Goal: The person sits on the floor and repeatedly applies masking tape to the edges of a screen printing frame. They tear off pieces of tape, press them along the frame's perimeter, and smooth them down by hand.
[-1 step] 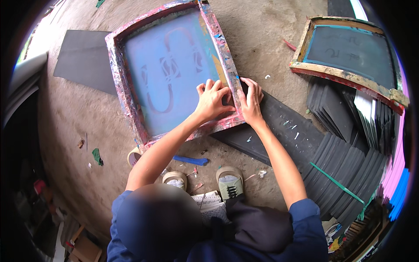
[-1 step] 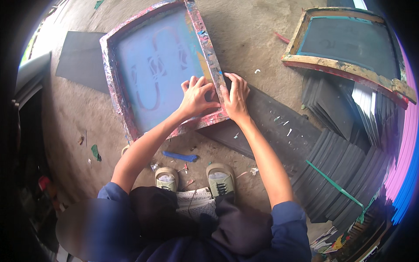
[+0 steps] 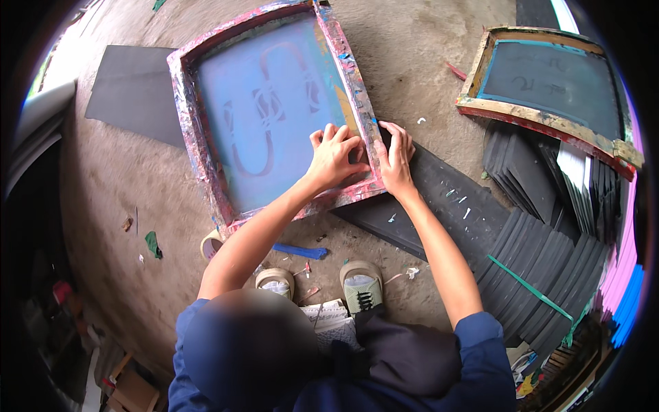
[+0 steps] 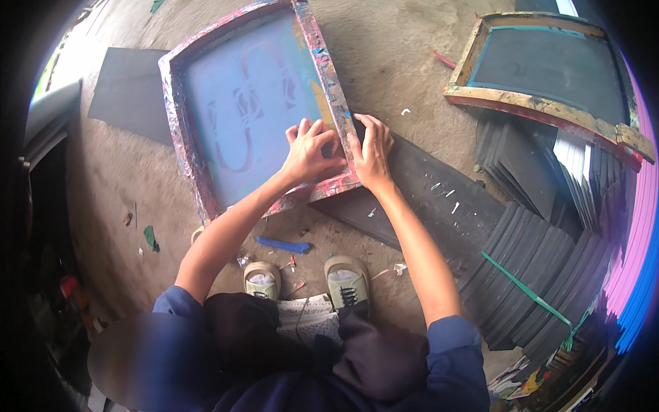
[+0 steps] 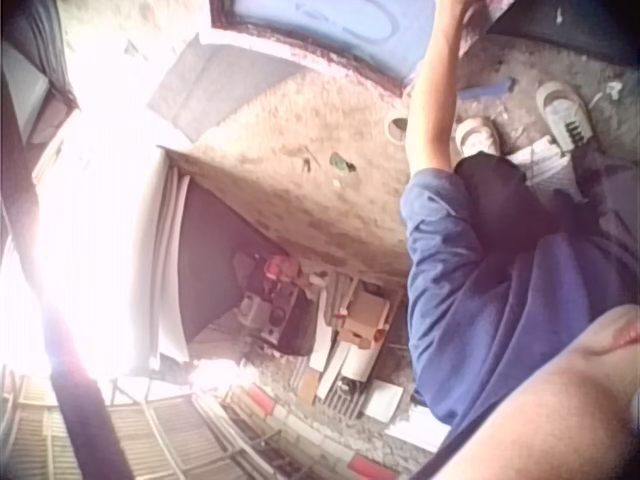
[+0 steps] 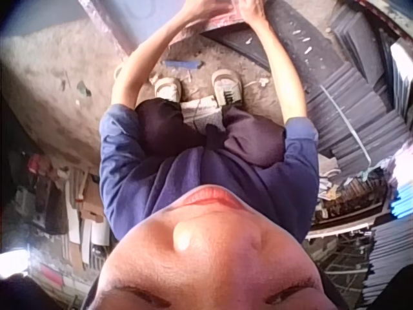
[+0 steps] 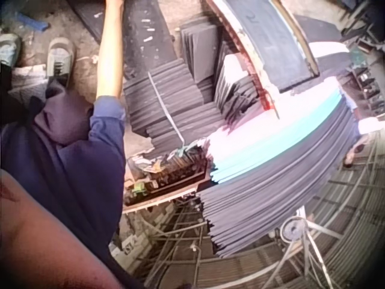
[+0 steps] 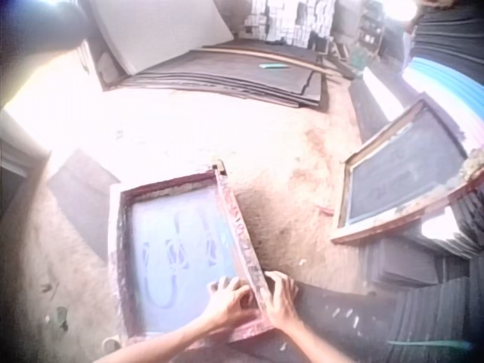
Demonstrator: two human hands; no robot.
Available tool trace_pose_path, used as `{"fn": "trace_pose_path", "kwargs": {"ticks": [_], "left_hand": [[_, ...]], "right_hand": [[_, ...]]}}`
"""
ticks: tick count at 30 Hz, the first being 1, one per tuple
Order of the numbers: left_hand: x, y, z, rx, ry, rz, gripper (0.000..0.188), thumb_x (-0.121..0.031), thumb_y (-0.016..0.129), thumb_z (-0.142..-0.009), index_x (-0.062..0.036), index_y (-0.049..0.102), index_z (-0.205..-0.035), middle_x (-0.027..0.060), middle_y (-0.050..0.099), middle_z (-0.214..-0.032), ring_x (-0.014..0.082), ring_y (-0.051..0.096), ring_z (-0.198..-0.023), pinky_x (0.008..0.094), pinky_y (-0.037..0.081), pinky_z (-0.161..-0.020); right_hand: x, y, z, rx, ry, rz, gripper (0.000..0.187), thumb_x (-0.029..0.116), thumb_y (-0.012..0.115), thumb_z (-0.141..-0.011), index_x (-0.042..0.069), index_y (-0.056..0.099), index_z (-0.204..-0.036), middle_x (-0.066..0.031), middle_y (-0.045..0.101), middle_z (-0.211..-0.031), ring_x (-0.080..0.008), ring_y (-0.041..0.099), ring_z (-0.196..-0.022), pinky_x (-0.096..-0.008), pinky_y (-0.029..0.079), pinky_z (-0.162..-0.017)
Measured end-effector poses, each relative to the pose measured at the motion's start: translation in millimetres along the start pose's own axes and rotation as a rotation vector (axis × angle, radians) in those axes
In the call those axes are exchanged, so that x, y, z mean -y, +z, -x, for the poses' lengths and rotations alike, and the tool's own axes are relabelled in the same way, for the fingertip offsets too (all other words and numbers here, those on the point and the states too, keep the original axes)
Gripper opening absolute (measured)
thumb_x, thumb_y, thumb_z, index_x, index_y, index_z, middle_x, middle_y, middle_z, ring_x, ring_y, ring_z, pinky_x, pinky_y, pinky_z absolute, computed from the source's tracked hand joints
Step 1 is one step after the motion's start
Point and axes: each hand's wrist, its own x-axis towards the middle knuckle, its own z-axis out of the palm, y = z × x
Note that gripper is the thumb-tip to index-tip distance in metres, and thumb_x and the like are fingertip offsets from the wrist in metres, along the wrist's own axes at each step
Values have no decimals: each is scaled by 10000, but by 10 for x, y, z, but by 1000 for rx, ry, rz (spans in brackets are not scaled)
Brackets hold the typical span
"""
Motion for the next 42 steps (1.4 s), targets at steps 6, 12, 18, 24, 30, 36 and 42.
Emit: {"fn": "trace_pose_path", "kwargs": {"ticks": [6, 12, 18, 24, 30, 36, 42], "left_hand": [[308, -447, 437, -118, -46, 184, 178, -88, 655, -724, -107, 567, -877, 73, 523, -922, 285, 474, -943, 379, 390, -817], [526, -1176, 1649, -420, -546, -332, 303, -107, 593, -798, -57, 516, -1087, 130, 477, -1120, 295, 420, -1077, 418, 299, -950], [853, -978, 2332, -478, -895, 510, 442, -296, 433, -957, 5, 358, -1271, 165, 508, -1066, 221, 540, -889, 362, 410, -850], [857, -840, 2339, -408, -1093, 1084, 529, -470, 332, -958, -29, 431, -1233, 64, 461, -1231, 143, 370, -1177, 281, 233, -1021], [853, -867, 2283, -381, -1106, 1240, 593, -504, 321, -948, -29, 346, -1303, 66, 390, -1307, 158, 318, -1225, 305, 204, -1051], [942, -829, 2348, -382, -1006, 1373, 566, -490, 325, -953, -31, 370, -1280, 63, 422, -1267, 147, 353, -1195, 295, 217, -1046], [927, -848, 2377, -370, -1010, 1360, 536, -474, 317, -960, -34, 377, -1258, 59, 427, -1245, 154, 360, -1181, 303, 222, -1044]], "right_hand": [[179, -130, -98, 25, -314, 265, 559, 309, 663, -754, 116, 423, -1220, -109, 397, -1229, -292, 370, -1159, -470, 290, -936], [449, -245, -576, 677, -757, 619, 806, 420, 793, -545, 137, 411, -1196, -98, 293, -1344, -283, 187, -1322, -538, 94, -1093], [627, 49, -706, 808, -752, 514, 873, 449, 804, -506, 150, 389, -1214, -109, 255, -1368, -301, 148, -1334, -542, 52, -1107], [753, 502, -599, 827, -738, 366, 925, 503, 789, -509, 164, 345, -1246, -134, 212, -1398, -327, 141, -1333, -558, 56, -1096], [1133, 1232, -353, 719, -759, 237, 939, 609, 722, -562, 166, 314, -1282, -151, 175, -1406, -335, 89, -1348, -602, 19, -1068], [1571, 1608, -210, 681, -757, 185, 944, 579, 733, -573, 164, 297, -1299, -154, 179, -1398, -342, 89, -1343, -592, 28, -1075], [1061, 960, -346, 751, -681, 288, 979, 554, 745, -573, 143, 272, -1326, -158, 167, -1411, -345, 87, -1349, -573, 32, -1081]]}}
